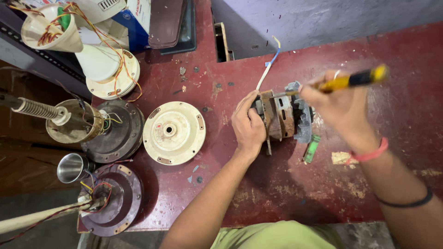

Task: The person uses a screwdriver to scrape and clean the commutator of a disassembled ceiling fan motor. They hold the motor with one hand and repeatedly scrape the copper segments with the screwdriver tip, rotating the motor to access different areas.

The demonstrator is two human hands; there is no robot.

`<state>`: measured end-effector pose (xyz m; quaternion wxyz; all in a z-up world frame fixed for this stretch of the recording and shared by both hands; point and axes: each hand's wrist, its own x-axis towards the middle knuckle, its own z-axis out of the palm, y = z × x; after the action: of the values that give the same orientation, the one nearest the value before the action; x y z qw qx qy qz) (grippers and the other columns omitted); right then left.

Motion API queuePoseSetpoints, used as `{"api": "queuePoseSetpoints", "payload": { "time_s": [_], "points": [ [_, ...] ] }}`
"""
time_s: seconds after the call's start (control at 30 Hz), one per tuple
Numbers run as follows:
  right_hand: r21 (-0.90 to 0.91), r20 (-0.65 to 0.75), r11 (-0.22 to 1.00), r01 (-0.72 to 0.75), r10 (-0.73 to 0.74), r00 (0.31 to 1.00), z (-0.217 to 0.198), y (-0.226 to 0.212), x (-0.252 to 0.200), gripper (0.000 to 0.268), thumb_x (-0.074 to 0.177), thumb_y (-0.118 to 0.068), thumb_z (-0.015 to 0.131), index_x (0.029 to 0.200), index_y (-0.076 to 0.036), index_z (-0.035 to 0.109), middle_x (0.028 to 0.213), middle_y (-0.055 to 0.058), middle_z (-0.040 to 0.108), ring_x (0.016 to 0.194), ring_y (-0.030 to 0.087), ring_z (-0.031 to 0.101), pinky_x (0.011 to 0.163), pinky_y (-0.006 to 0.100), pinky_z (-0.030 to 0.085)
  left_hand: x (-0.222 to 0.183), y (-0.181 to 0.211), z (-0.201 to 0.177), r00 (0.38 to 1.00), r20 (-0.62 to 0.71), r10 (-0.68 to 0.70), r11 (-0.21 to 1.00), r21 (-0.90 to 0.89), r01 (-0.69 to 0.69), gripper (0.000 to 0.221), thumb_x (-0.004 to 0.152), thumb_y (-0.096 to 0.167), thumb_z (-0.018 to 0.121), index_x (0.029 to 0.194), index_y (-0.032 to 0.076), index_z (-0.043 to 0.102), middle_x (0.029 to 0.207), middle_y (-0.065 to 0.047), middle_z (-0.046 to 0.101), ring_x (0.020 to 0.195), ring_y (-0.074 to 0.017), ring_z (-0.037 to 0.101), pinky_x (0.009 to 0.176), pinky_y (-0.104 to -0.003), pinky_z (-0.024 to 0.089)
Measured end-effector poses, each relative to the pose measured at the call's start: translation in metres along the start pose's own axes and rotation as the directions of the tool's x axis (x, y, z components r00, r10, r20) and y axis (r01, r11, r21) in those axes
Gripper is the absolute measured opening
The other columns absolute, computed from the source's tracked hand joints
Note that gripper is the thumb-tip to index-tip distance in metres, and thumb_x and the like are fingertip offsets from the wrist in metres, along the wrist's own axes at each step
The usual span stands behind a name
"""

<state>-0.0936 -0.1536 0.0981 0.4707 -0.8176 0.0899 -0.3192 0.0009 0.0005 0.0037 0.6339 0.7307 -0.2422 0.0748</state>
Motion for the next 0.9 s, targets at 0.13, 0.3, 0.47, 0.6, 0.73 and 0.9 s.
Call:
{"api": "queuePoseSetpoints", "payload": {
  "time_s": [0.13, 0.3, 0.47, 0.6, 0.73, 0.9],
  "points": [
    [-0.136, 0.033, 0.986, 0.096, -0.093, 0.995, 0.009, -0.043, -0.026, 0.009, 0.088, -0.003, 0.072, 0.09, 0.005, 0.067, 0.081, 0.012, 0.069, 0.068, 0.013, 0.066, 0.06, 0.029, 0.052, 0.0, 0.0, -0.001, 1.0, 0.011, 0.01, 1.0, -0.013, -0.01, 0.041, 0.089, -0.001, 0.041, 0.118, -0.006, 0.069, 0.123, -0.022, 0.072, 0.122, -0.0362, 0.068, 0.111, -0.042, 0.05],
    [-0.172, 0.069, 0.978, 0.119, -0.109, 0.992, 0.031, -0.069, -0.037, 0.014, 0.089, -0.004, 0.076, 0.096, 0.005, 0.067, 0.082, 0.012, 0.071, 0.068, 0.012, 0.068, 0.06, 0.026, 0.051, -0.002, 0.0, -0.003, 1.0, 0.019, -0.01, 1.0, -0.028, 0.01, 0.042, 0.087, 0.0, 0.041, 0.119, -0.007, 0.068, 0.123, -0.023, 0.071, 0.122, -0.0369, 0.067, 0.111, -0.042, 0.049],
    [-0.059, -0.12, 0.997, 0.053, -0.06, 0.991, 0.046, -0.053, -0.052, 0.009, 0.095, -0.002, 0.073, 0.101, 0.003, 0.07, 0.099, 0.013, 0.077, 0.077, 0.011, 0.074, 0.064, 0.023, 0.057, -0.003, -0.001, -0.001, 1.0, -0.002, 0.002, 1.0, -0.007, -0.002, 0.042, 0.087, 0.0, 0.041, 0.118, -0.006, 0.069, 0.123, -0.022, 0.072, 0.122, -0.0365, 0.068, 0.111, -0.042, 0.049],
    [-0.171, -0.171, 0.982, 0.085, -0.114, 0.979, 0.043, -0.038, -0.067, 0.007, 0.097, 0.0, 0.073, 0.101, 0.005, 0.07, 0.099, 0.015, 0.077, 0.078, 0.012, 0.074, 0.068, 0.023, 0.058, -0.001, -0.001, 0.0, 1.0, -0.006, 0.007, 1.0, 0.001, -0.007, 0.042, 0.088, 0.0, 0.041, 0.118, -0.005, 0.069, 0.123, -0.021, 0.072, 0.122, -0.0363, 0.068, 0.111, -0.042, 0.05],
    [-0.047, -0.177, 0.999, 0.011, -0.019, 0.984, 0.048, -0.029, -0.078, 0.01, 0.093, 0.002, 0.073, 0.102, 0.004, 0.072, 0.093, 0.015, 0.076, 0.074, 0.016, 0.072, 0.062, 0.026, 0.056, -0.003, 0.003, -0.001, 1.0, -0.005, -0.018, 1.0, -0.007, 0.018, 0.042, 0.087, -0.001, 0.041, 0.118, -0.005, 0.07, 0.123, -0.022, 0.072, 0.121, -0.0362, 0.068, 0.11, -0.042, 0.05],
    [0.128, -0.449, 0.976, 0.176, -0.101, 0.888, 0.016, 0.007, -0.098, 0.004, 0.108, 0.007, 0.06, 0.108, 0.003, 0.057, 0.1, 0.021, 0.071, 0.085, 0.022, 0.076, 0.073, 0.031, 0.065, -0.001, 0.005, -0.002, 1.0, 0.005, -0.019, 1.0, -0.025, 0.019, 0.042, 0.088, -0.002, 0.04, 0.118, -0.006, 0.069, 0.123, -0.022, 0.072, 0.123, -0.0356, 0.068, 0.112, -0.042, 0.05]
  ]
}}
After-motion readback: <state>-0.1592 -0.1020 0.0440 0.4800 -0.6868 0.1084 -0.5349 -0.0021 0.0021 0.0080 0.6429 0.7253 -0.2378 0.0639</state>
